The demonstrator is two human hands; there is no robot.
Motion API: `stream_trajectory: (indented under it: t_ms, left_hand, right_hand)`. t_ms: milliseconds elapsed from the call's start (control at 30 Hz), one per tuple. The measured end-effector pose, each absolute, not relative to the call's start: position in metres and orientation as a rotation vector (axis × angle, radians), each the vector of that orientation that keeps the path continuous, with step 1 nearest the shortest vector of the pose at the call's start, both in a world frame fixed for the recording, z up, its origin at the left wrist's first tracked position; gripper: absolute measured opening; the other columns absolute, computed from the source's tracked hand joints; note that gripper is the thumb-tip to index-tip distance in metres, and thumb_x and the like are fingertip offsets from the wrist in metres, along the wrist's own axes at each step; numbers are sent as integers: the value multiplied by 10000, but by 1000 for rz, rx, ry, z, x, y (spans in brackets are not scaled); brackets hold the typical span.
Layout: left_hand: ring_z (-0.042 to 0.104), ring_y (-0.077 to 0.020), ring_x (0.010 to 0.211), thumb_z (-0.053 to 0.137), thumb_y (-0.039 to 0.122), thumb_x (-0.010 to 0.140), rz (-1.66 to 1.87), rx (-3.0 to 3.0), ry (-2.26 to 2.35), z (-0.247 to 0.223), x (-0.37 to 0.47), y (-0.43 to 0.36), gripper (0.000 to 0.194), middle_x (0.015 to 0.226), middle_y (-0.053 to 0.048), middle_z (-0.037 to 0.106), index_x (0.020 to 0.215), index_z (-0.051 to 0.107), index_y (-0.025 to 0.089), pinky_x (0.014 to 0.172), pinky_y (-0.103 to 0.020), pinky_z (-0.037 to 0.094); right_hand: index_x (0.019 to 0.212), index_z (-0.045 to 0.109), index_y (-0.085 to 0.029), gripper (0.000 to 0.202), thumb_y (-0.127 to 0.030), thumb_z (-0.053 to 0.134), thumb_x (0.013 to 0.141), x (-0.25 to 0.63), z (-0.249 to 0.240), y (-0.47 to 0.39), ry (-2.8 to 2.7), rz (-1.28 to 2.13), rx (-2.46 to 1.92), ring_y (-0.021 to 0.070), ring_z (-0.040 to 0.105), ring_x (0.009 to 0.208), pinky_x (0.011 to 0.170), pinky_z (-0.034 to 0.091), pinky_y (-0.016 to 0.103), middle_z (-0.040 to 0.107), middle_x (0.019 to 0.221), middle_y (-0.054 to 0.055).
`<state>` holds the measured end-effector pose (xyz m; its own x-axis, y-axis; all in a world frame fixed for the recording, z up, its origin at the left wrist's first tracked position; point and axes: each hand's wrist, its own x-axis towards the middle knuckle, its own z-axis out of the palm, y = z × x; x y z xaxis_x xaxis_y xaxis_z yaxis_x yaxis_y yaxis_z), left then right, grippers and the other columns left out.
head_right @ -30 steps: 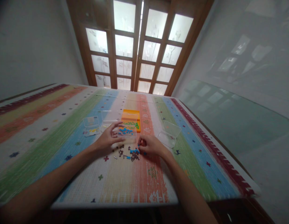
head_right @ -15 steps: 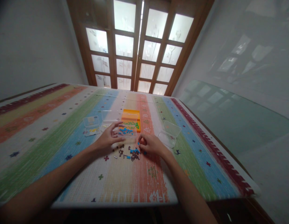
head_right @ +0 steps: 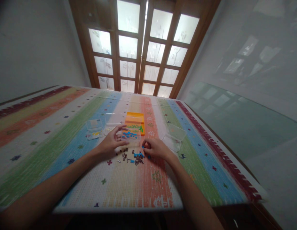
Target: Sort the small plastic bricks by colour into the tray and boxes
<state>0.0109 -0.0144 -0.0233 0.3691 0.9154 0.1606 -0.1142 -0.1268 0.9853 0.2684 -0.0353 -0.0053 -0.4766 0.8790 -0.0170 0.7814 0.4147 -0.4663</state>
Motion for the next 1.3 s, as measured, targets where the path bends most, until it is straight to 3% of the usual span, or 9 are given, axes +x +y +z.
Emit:
stream_trajectory:
  t_ms: [433, 700, 900, 1300]
  left_hand:
    - [682, -205, 1000, 810, 137, 683, 1056, 1393, 769, -21, 11, -16, 677, 1349, -132, 558, 1285, 511, 218, 939, -409, 541]
    - [688, -228, 1042, 815, 143, 679, 1062, 1383, 756, -21, 12, -16, 699, 1388, -134, 544, 1303, 512, 229, 966, -425, 545]
    - [688, -237, 1060, 818, 128, 673, 1050, 1360, 765, -22, 12, -15, 712, 1411, -149, 522, 1305, 500, 218, 980, -435, 542]
    - [693, -236, 1033, 828, 132, 660, 1069, 1351, 728, -22, 12, -14, 686, 1366, -124, 573, 1270, 536, 247, 960, -440, 549]
  right_hand:
    - [802, 693, -155, 83, -172, 612, 799, 266, -2, -37, -2456, 635, -1502, 108, 542, 593, 561, 319, 216, 653, 667, 1]
    - [991, 694, -175, 181, -196, 598, 839, 266, -1, -37, -2428, 615, -1434, 116, 542, 588, 592, 348, 222, 638, 655, -19]
    - [944, 717, -173, 159, -170, 590, 849, 264, 2, -36, -2460, 626, -1493, 119, 565, 607, 603, 358, 225, 663, 685, -4]
    - [1028, 658, -139, 225, -303, 530, 943, 253, -5, -37, -2729, 127, -1655, 226, 674, 745, 619, 371, 287, 737, 873, 132]
